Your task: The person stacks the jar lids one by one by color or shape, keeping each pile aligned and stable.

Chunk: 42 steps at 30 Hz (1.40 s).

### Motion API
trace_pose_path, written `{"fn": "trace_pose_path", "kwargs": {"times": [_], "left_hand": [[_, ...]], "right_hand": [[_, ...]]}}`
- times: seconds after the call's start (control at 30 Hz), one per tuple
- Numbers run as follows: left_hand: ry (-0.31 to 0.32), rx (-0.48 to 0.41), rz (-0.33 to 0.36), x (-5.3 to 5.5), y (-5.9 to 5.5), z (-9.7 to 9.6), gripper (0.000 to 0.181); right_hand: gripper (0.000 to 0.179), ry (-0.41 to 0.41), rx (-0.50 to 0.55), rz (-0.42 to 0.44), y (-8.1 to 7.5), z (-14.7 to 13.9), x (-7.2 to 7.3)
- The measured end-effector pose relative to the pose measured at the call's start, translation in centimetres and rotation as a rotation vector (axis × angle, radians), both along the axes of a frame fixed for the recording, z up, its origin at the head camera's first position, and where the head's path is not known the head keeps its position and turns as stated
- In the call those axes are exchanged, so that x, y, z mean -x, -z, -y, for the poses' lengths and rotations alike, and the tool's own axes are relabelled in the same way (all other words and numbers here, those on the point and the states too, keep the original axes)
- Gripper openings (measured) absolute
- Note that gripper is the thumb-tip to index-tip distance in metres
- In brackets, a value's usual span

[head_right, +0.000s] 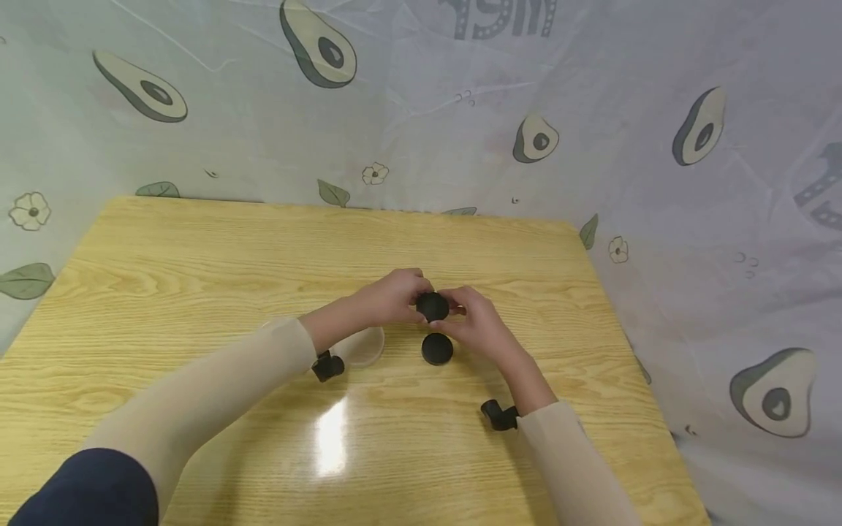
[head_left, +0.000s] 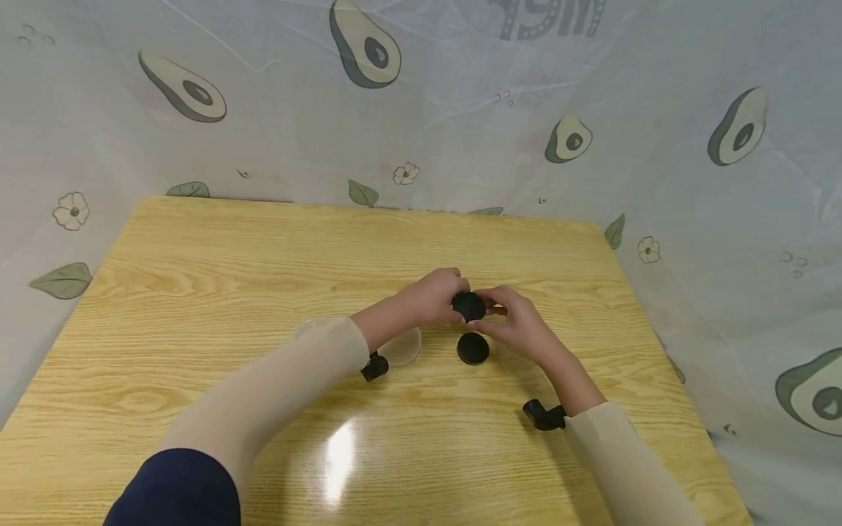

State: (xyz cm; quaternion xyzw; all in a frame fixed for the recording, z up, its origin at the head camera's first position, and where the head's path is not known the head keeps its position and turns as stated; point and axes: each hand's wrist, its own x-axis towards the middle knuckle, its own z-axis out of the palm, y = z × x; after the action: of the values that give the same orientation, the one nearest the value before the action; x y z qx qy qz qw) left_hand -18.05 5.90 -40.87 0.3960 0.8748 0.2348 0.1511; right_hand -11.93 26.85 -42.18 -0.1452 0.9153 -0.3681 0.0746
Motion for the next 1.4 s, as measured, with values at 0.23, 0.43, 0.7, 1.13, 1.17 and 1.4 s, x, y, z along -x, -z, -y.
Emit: {"fn": "trace_pose_path", "kwargs": {"times": [0.23, 0.43, 0.7, 1.13, 1.17, 1.4], "left_hand": [[0.019, -0.015, 0.011, -2.2, 1.2, -0.5, 0.042], [0.022, 0.008, 0.018, -3.5, 1.6, -0.8, 0.042], [0.016, 0.027, 0.017, -4.6, 1.8, -0.9, 0.038], [0.037, 0.076, -0.032, -4.9, 2.5, -1.2, 0.038], [0.038, 0.079, -0.035, -4.9, 2.6, -1.3, 0.038], [0.02, 0.083, -0.025, -5.2, 2.9, -1.3, 0.041]], "right_hand": [[0.051, -0.009, -0.025, -0.017, 0.8, -0.6, -2.3], [0.049, -0.028, -0.04, -0.044, 1.5, -0.8, -3.6], [0.049, -0.022, -0.067, -0.035, 2.3, -0.8, -4.4], [0.051, -0.052, -0.127, -0.052, 2.4, -0.7, -5.0], [0.051, -0.051, -0.128, -0.054, 2.4, -0.7, -5.0], [0.05, -0.044, -0.141, -0.067, 2.6, -0.6, -5.2]]}}
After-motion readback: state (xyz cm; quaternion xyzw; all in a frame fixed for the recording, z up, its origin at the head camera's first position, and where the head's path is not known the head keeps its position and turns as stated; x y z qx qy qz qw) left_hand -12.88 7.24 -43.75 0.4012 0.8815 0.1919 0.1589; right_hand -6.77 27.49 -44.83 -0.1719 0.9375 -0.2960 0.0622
